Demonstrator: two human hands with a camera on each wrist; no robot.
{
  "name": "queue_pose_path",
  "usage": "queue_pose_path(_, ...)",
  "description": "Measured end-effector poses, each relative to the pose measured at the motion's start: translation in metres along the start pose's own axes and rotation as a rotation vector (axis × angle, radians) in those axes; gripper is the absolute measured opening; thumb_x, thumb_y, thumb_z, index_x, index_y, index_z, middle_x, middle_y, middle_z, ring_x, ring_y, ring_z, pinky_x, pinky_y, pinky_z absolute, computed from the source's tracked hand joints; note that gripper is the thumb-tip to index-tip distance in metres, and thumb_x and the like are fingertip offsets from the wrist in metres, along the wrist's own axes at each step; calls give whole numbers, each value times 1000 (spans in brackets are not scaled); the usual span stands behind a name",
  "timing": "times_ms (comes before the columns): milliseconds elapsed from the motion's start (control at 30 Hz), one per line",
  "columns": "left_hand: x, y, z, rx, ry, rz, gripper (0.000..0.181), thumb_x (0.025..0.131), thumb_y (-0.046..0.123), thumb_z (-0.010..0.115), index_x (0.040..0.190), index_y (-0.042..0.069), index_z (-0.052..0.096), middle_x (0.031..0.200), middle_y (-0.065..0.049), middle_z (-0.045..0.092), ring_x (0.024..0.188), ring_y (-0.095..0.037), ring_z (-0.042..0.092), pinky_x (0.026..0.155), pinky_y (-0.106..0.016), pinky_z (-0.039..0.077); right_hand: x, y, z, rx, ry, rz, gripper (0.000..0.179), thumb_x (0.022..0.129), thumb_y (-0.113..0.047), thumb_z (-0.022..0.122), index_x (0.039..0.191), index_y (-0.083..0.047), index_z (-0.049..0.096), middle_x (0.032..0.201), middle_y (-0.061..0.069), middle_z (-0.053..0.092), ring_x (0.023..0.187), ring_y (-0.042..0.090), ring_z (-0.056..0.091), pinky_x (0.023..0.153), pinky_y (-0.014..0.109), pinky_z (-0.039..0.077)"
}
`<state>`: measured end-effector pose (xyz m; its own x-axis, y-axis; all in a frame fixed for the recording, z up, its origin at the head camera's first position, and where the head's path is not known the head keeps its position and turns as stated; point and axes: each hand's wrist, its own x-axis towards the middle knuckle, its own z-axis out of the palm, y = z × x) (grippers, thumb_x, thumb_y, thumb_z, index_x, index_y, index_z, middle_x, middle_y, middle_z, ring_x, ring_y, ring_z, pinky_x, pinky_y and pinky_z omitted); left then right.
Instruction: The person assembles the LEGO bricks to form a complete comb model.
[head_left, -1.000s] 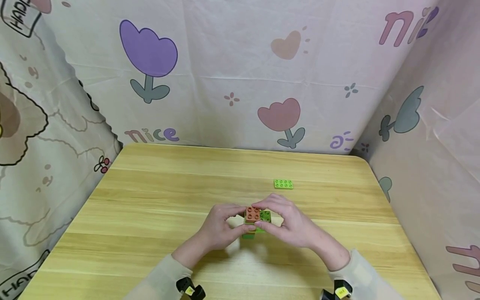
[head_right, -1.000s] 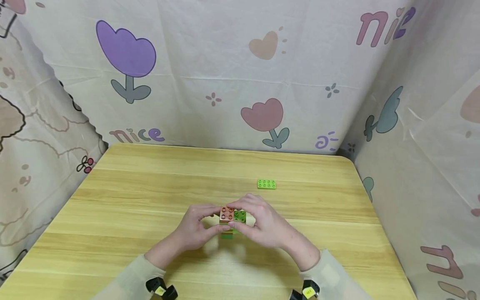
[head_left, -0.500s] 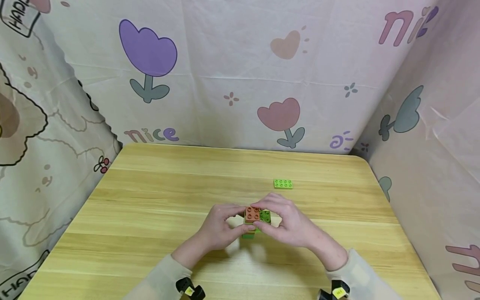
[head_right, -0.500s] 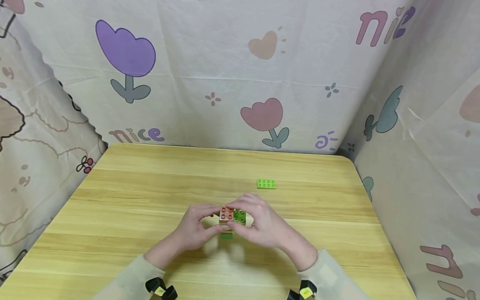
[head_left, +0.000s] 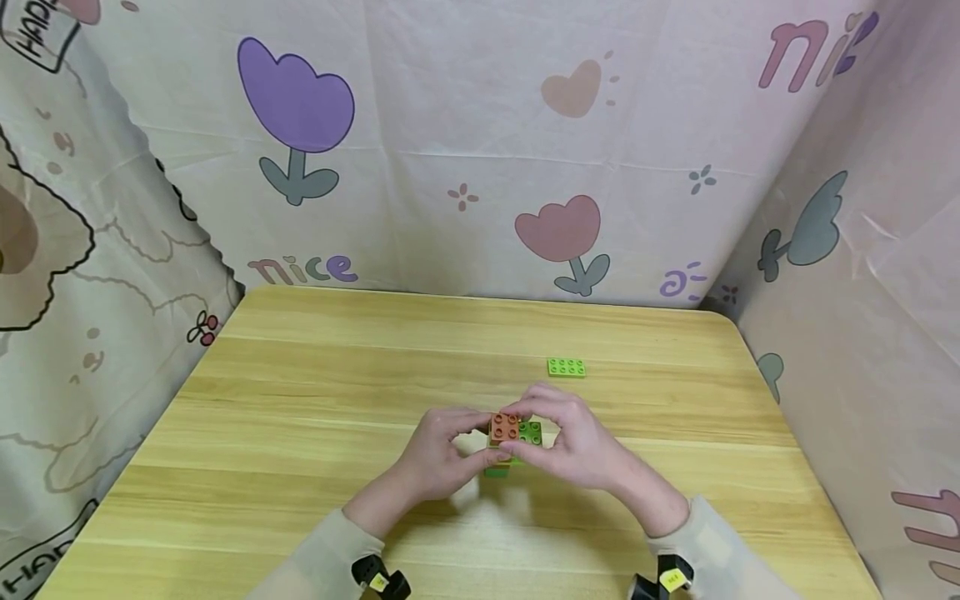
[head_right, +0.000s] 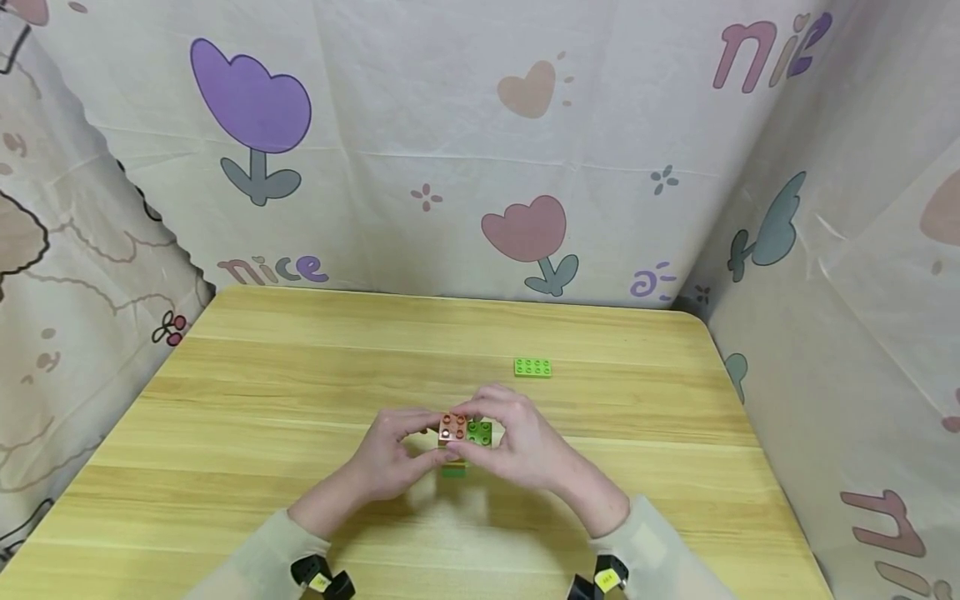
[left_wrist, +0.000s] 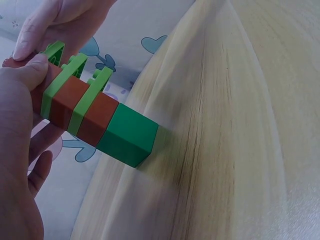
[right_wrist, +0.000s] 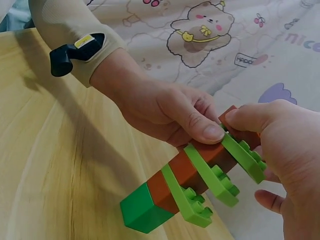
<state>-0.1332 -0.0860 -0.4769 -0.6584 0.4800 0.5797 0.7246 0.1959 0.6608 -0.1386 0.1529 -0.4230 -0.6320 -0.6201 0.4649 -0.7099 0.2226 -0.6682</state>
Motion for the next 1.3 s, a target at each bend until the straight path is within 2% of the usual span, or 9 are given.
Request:
queue_pose_path(233, -1, -1, 0, 1, 6, -14, 37, 92, 22, 86, 126, 9, 77, 118, 0, 77, 101, -12, 74, 85, -32, 60, 3, 4, 0, 40, -25, 21, 30, 88, -15, 88, 118, -15, 79, 98, -11, 66, 92, 12, 62, 77, 30, 56)
queue_pose_path(433, -1, -2, 1, -1, 6, -8, 39, 93, 23, 84, 127, 7, 76, 121, -1, 76, 104, -13, 74, 91, -32, 59, 7, 7, -3, 30, -53, -16, 29, 87, -14, 88, 115, -15, 79, 94, -11, 65, 87, 12, 60, 74, 31, 53)
queue_pose_path(667, -1, -4, 2, 4, 20, 3, 39, 93, 23, 85, 127, 6, 76, 122, -2, 76, 106, -14, 74, 91, -32, 59, 11, 9, -3, 18, -70, -49, 28, 87, -15, 87, 114, -16, 80, 90, -10, 63, 85, 13, 56, 73, 42, 51)
queue_pose_path(800, -1, -3, 2, -10, 17, -3, 38, 94, 23, 84, 128, 7, 76, 123, -1, 76, 106, -14, 74, 91, -31, 59, 10, 10, -2, 17, -73, -48, 27, 87, -17, 88, 113, -17, 80, 88, -10, 62, 85, 12, 55, 73, 43, 49)
queue_pose_path(1000, -2, -1, 1, -16, 2, -17, 38, 95, 23, 83, 129, 9, 76, 122, 1, 76, 102, -11, 74, 84, -35, 62, 8, 13, 0, -9, -56, -68, 28, 87, -19, 88, 114, -18, 80, 88, -12, 61, 85, 11, 54, 81, 36, 45)
queue_pose_path(1133, -3, 0, -1, -4, 2, -37, 42, 93, 24, 85, 131, 9, 75, 123, 1, 76, 102, -11, 74, 79, -38, 62, 7, 15, 1, -29, -54, -75, 28, 88, -22, 88, 115, -20, 79, 91, -15, 62, 88, 9, 55, 86, 37, 43)
queue_pose_path(1300, -3, 3, -2, 11, -8, -64, 43, 92, 25, 86, 131, 10, 75, 123, 2, 76, 103, -11, 74, 86, -34, 61, 5, 16, 2, -36, -50, -68, 29, 87, -24, 89, 115, -20, 80, 93, -16, 63, 92, 9, 56, 87, 37, 43)
